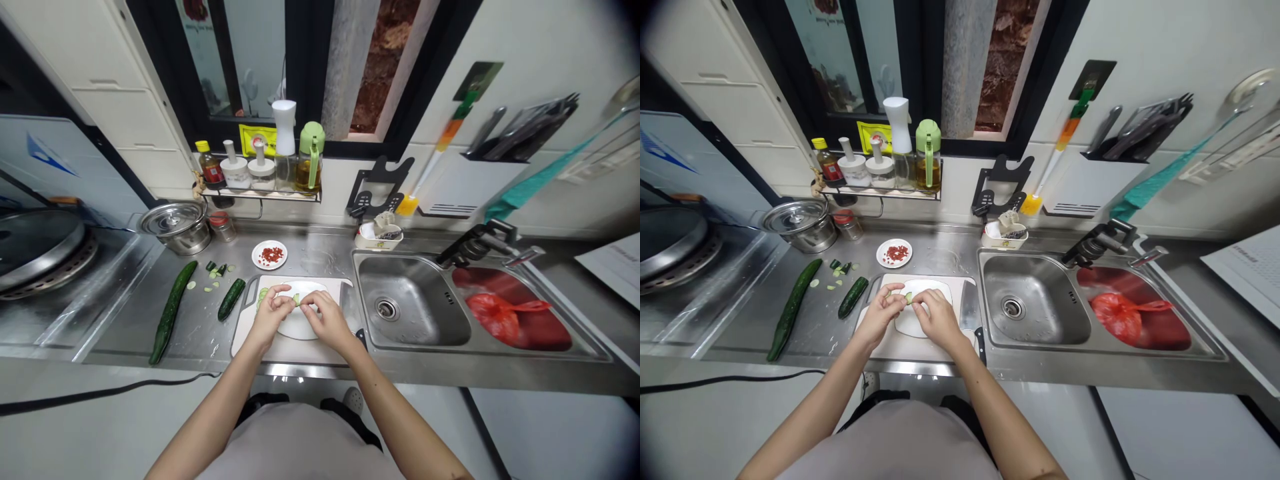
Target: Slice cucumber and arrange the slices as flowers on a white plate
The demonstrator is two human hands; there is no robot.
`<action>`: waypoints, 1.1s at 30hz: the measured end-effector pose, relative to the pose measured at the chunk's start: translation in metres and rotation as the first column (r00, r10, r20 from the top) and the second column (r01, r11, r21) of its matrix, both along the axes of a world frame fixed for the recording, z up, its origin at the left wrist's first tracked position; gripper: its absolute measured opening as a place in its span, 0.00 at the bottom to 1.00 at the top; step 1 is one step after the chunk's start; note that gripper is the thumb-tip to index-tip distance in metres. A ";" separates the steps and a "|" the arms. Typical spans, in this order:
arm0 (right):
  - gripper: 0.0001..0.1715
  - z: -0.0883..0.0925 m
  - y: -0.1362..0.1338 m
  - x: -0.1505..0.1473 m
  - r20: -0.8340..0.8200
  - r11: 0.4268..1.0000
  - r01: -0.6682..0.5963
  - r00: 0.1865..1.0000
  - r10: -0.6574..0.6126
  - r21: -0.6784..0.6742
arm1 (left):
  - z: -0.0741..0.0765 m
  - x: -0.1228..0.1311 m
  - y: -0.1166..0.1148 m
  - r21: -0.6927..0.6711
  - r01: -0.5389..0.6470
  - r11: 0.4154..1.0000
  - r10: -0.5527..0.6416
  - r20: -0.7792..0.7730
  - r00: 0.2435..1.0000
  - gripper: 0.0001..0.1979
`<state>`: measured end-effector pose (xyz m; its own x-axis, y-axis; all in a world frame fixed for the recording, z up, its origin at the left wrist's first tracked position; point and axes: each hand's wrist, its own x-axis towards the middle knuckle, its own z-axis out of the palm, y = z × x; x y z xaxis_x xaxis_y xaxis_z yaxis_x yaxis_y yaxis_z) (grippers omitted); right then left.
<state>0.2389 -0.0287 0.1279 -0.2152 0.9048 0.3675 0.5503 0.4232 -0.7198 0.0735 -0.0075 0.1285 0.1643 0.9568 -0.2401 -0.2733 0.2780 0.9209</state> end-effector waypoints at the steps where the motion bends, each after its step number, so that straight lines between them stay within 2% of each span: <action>1: 0.08 -0.001 0.000 0.000 -0.018 1.000 -0.002 1.000 0.002 -0.016 | -0.001 0.000 0.000 0.020 -0.004 1.000 0.005 -0.011 1.000 0.25; 5: 0.06 -0.002 0.000 0.000 -0.057 0.998 -0.030 0.998 0.027 -0.054 | -0.001 0.002 -0.003 0.060 -0.030 0.998 0.032 -0.032 0.999 0.24; 11: 0.08 0.000 0.004 0.003 0.045 0.997 -0.076 0.996 0.077 -0.026 | -0.003 0.006 -0.004 0.125 -0.051 0.991 0.059 -0.058 0.997 0.23; 15: 0.09 0.000 0.005 0.002 0.050 0.996 -0.081 0.995 0.083 -0.028 | -0.005 0.007 -0.003 0.142 -0.067 0.988 0.078 -0.073 0.994 0.23; 23: 0.08 -0.005 0.006 -0.003 -0.107 0.990 -0.015 0.994 0.000 -0.143 | -0.007 0.010 -0.001 0.154 -0.077 0.985 0.091 -0.083 0.992 0.22; 27: 0.07 -0.013 0.009 -0.004 -0.195 0.969 0.010 0.979 -0.060 -0.247 | -0.015 0.013 0.002 0.167 -0.083 0.983 0.097 -0.079 0.992 0.22; 33: 0.08 -0.026 0.016 -0.003 -0.321 0.932 -0.024 0.942 -0.100 -0.362 | -0.031 0.017 0.006 0.164 -0.083 0.983 0.099 -0.090 0.991 0.22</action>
